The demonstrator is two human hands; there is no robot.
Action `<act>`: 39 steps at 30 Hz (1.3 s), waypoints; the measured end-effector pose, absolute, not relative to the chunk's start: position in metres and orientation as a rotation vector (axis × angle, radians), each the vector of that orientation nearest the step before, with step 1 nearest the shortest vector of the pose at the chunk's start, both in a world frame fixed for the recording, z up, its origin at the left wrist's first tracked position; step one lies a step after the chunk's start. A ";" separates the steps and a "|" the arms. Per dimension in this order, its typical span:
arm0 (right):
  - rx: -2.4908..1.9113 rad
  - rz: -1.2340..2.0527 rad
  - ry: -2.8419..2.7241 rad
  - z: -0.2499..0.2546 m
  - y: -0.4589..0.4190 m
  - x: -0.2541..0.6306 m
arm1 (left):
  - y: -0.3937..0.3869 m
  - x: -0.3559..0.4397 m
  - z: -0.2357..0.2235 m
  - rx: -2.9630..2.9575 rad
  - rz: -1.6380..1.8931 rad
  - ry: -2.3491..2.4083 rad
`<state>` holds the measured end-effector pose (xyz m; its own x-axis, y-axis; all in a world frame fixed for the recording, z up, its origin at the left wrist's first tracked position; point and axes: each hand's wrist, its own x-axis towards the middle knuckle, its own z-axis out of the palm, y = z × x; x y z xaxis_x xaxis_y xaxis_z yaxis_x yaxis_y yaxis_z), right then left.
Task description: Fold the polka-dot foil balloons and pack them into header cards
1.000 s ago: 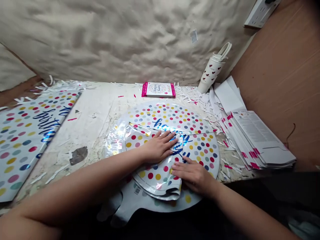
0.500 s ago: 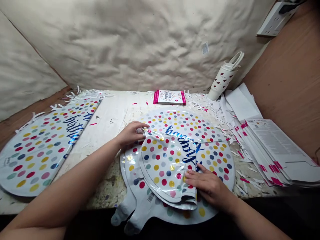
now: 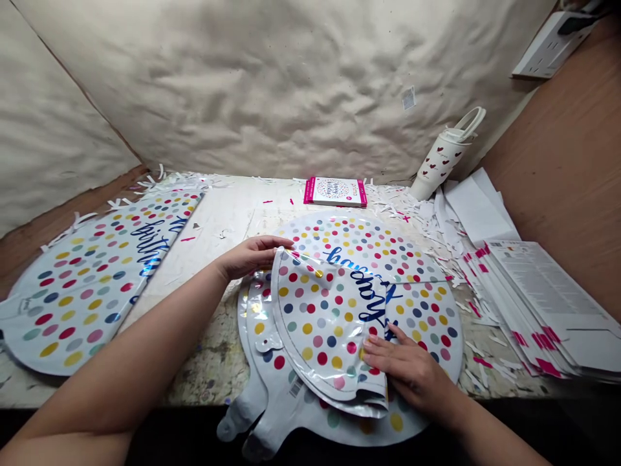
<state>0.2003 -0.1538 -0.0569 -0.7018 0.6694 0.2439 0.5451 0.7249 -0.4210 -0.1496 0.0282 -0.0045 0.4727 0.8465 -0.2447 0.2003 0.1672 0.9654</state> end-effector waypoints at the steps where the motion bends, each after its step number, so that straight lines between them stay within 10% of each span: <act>1: -0.941 0.450 -2.547 -0.057 -0.154 0.200 | 0.029 -0.147 -0.006 1.396 0.606 1.040; 39: -0.952 0.473 -2.570 -0.055 -0.153 0.198 | 0.036 -0.156 -0.026 1.923 0.758 1.380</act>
